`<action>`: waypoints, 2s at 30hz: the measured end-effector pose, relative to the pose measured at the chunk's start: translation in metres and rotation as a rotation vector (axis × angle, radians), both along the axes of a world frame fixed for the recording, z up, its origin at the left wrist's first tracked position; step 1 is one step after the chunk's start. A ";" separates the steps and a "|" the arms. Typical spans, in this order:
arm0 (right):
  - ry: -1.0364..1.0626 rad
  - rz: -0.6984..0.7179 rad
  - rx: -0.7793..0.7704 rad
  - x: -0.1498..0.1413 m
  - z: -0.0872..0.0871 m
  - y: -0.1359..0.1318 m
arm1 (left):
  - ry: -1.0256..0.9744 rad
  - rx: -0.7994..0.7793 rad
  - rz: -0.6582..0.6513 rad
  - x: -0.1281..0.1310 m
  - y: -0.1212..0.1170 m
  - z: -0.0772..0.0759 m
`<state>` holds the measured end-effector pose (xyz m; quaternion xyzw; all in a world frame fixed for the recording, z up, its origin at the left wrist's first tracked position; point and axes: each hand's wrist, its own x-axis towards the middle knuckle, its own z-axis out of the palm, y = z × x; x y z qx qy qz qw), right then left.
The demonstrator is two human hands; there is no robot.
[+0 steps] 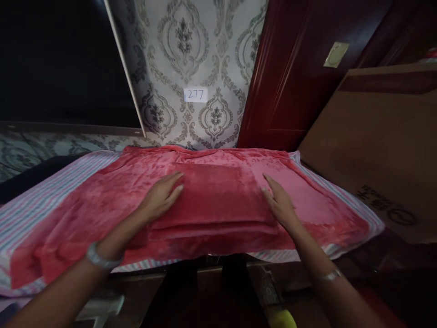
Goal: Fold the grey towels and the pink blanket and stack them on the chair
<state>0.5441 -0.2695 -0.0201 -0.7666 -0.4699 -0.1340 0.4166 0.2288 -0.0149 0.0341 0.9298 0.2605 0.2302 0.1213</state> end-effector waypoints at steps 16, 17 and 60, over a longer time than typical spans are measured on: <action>0.047 -0.197 -0.674 0.027 -0.006 0.152 | 0.277 -0.022 0.382 0.125 0.058 -0.040; 0.050 -0.192 -0.667 0.029 -0.010 0.152 | 0.279 -0.007 0.381 0.124 0.059 -0.043; -0.331 0.688 -0.752 -0.026 0.011 0.179 | 0.084 0.358 -0.234 0.043 -0.106 -0.114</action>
